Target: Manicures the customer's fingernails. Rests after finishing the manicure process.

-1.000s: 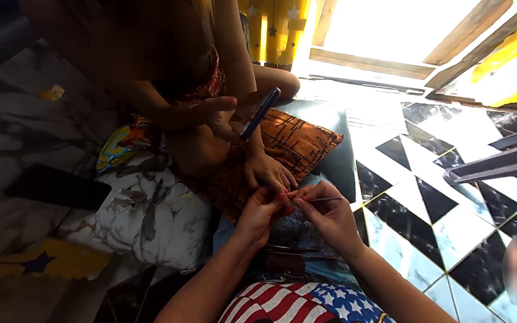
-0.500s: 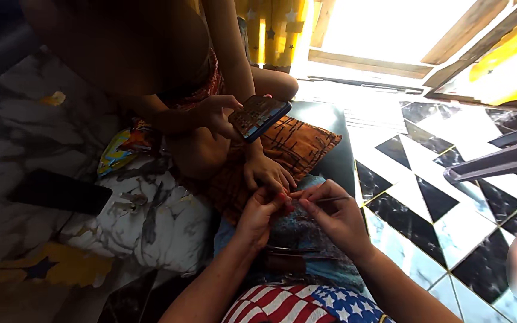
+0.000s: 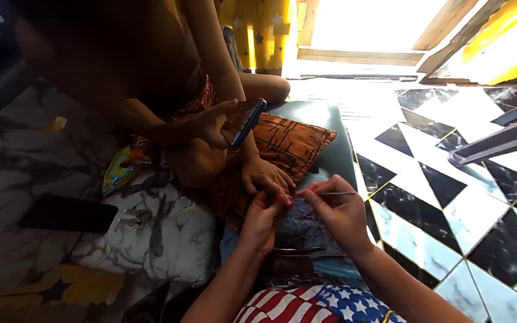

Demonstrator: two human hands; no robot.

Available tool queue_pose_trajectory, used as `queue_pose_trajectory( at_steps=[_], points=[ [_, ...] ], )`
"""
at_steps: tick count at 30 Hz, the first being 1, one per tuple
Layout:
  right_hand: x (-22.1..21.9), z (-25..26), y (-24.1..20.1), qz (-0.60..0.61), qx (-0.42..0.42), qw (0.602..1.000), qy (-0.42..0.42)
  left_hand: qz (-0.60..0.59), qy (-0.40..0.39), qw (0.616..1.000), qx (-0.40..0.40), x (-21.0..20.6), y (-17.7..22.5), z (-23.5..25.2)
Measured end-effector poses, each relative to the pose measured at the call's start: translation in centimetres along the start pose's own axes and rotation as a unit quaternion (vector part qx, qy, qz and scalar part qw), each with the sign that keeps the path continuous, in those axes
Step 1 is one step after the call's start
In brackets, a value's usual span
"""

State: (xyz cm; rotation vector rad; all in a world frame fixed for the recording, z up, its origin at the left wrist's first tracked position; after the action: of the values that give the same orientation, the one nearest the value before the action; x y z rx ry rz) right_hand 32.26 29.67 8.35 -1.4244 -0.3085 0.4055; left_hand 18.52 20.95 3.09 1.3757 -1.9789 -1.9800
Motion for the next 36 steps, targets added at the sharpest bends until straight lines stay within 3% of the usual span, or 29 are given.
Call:
queue_pose_trajectory(
  at_steps=[6,15,24,31,36],
  points=[
    [-0.7,-1.3,0.5,-0.002,-0.010,1.000,-0.010,-0.001,0.028,0.999,-0.016,-0.1,-0.4,0.1],
    [-1.1,-1.4,0.4,-0.054,0.045,0.998,0.000,0.003,0.042,0.999,-0.024,-0.1,-0.5,0.1],
    [-0.7,-0.9,1.5,0.012,-0.041,0.999,0.002,-0.001,0.039,0.999,-0.020,-0.1,-0.5,0.1],
    [-1.0,-1.2,1.1,-0.024,0.013,1.000,0.010,-0.004,0.050,0.999,-0.020,-0.2,-0.5,0.1],
    [-0.1,-0.1,1.1,0.041,-0.067,0.997,-0.002,-0.006,0.043,0.999,-0.015,-0.3,-0.5,0.1]
  ],
)
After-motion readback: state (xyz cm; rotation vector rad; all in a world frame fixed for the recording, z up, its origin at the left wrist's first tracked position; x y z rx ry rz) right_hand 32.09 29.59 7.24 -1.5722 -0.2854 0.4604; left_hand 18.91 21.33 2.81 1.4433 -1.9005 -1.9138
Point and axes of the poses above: each hand's wrist, its own z-axis towards the middle knuckle, its own x-axis out of the back of the hand, y = z × x, the point moved 7 cm from there along z, towards the middle knuckle, and after that the axes turned 14 degrees about -x, right-handed, at the moved point
